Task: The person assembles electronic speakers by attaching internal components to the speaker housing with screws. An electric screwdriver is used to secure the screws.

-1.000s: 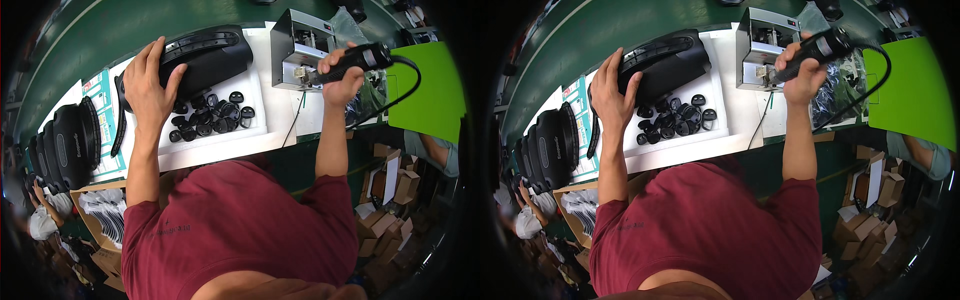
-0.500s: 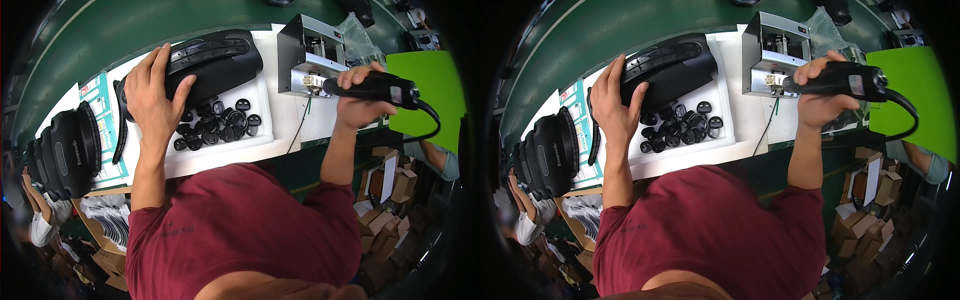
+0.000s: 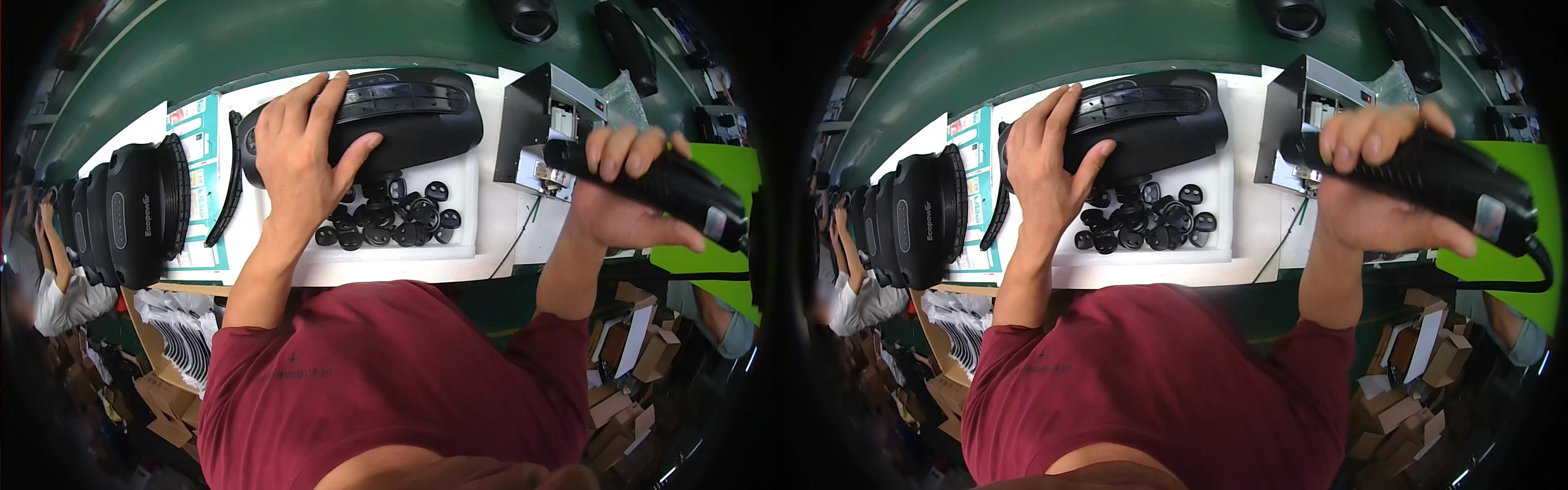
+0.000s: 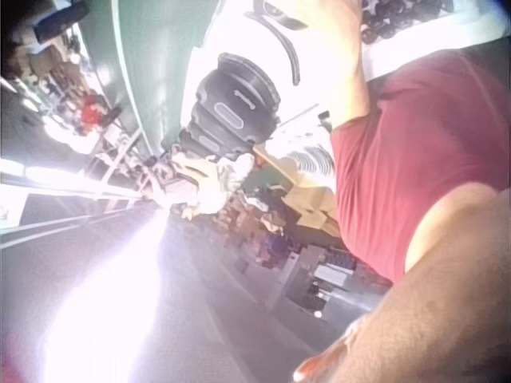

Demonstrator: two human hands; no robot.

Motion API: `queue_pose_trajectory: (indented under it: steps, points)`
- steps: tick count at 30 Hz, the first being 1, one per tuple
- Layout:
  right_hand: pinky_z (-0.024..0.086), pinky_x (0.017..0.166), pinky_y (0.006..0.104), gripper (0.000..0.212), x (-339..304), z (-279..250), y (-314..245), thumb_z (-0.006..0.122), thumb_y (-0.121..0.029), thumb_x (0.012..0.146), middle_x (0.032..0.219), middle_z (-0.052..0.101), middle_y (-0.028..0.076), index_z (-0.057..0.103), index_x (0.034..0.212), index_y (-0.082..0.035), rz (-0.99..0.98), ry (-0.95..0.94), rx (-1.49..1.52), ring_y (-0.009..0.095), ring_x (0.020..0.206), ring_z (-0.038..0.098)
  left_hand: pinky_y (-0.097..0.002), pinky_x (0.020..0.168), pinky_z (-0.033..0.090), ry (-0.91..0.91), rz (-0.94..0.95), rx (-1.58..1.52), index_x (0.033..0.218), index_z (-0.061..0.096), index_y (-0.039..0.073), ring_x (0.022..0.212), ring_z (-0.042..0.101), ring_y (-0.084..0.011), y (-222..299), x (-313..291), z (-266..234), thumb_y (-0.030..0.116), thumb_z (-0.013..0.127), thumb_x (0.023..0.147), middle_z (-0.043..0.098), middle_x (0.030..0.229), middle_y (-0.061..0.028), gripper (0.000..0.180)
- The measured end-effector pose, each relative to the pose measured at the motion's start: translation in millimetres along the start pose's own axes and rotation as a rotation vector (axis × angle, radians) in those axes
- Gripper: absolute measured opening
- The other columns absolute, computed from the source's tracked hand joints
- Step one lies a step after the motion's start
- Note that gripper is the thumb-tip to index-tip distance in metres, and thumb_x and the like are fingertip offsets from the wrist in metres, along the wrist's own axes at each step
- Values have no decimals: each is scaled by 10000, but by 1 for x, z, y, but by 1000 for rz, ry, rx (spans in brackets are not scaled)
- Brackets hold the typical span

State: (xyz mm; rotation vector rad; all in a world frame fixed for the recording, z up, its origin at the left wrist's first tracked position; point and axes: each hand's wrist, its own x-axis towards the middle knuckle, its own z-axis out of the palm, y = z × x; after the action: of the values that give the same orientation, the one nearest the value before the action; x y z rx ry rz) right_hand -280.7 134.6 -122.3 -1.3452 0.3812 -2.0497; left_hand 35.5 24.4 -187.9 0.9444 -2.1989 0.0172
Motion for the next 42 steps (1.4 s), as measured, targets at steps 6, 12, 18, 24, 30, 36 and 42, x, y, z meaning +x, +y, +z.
queue_pose_trajectory:
  steps: [6,12,18,24,30,36,42]
  points:
    - [453,635,391,1228,47,13,63,396,-1039,763,894,600,69,538,1437,-22,-5,-90,-28,202,676,535,-504,1077,430,-5,-25,-29,1393,677,77,1204,619,-353,0,-1,-2,419,862,827,670,1328,-150,687]
    - [455,605,361,1221,47,12,101,346,-1057,751,851,581,59,565,1381,-33,88,-20,-36,180,653,540,-494,1091,434,-21,-59,-9,1414,668,85,1214,621,-350,-5,-2,-4,386,873,817,665,1359,-131,699]
    - [429,595,328,1147,52,2,103,347,-1067,725,820,552,16,625,1336,-137,169,-98,-7,152,625,515,-511,1099,424,-21,-39,-29,1412,672,101,1218,616,-355,-3,1,-2,408,865,818,656,1357,-137,696]
    - [430,639,315,1081,49,-12,106,395,-1043,725,827,540,8,620,1288,-148,329,-89,14,139,655,513,-504,1103,420,-11,9,-1,1402,670,87,1241,610,-352,3,6,-1,396,870,820,655,1365,-148,688]
    - [426,669,361,1251,32,10,22,486,-1036,721,921,559,43,576,1422,-3,97,-98,122,182,743,508,-505,1093,428,7,9,-2,1394,666,64,1242,610,-362,5,-2,-3,384,864,836,658,1365,-172,673]
    - [457,692,381,1150,-54,-47,-39,461,-1028,756,888,595,67,623,1308,-33,52,248,-348,213,752,569,-483,1078,443,24,17,47,1426,661,81,1230,614,-367,3,-5,-3,392,845,870,660,1390,-146,664]
    - [453,684,368,1062,-71,-68,-21,454,-991,814,838,581,56,612,1246,-33,261,397,-496,191,716,544,-456,1096,449,1,7,55,1461,640,95,1278,624,-340,4,-2,1,373,824,908,664,1426,-122,646]
